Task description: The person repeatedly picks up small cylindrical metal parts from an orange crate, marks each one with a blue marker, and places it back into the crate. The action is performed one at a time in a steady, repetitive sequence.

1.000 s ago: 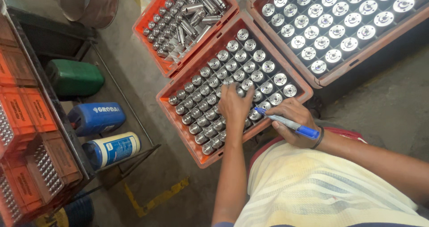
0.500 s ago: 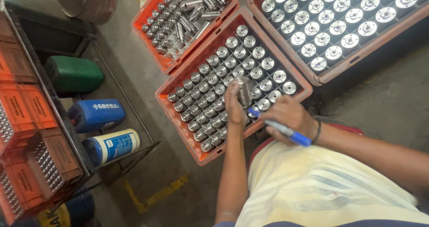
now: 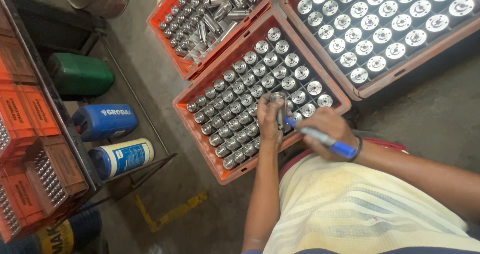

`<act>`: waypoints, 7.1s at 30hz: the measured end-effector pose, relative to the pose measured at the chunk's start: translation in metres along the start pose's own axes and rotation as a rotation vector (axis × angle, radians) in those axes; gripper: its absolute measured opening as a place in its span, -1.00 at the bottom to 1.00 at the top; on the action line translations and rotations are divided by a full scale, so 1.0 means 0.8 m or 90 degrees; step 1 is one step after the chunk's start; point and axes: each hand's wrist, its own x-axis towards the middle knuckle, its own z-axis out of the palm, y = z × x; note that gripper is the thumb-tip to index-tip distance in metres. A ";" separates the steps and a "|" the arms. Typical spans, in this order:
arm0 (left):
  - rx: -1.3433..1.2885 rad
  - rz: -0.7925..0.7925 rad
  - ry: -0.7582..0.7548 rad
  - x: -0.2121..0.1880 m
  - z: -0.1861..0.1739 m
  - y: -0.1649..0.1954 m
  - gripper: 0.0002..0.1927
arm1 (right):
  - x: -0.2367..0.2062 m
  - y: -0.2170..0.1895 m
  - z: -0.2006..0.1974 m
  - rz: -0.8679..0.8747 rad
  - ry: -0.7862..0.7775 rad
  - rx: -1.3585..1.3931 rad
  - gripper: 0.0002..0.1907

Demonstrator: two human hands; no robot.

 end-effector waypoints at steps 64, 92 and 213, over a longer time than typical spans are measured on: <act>0.784 0.310 0.096 0.038 0.013 0.088 -0.58 | 0.062 0.018 -0.017 0.054 0.023 -0.057 -0.76; -0.077 -0.021 0.054 0.058 0.032 0.019 -0.56 | 0.096 0.054 -0.046 -0.157 -0.112 -0.003 -0.72; 0.896 0.127 0.350 0.104 -0.036 0.133 -0.36 | 0.089 0.054 -0.023 0.062 -0.113 0.038 -0.72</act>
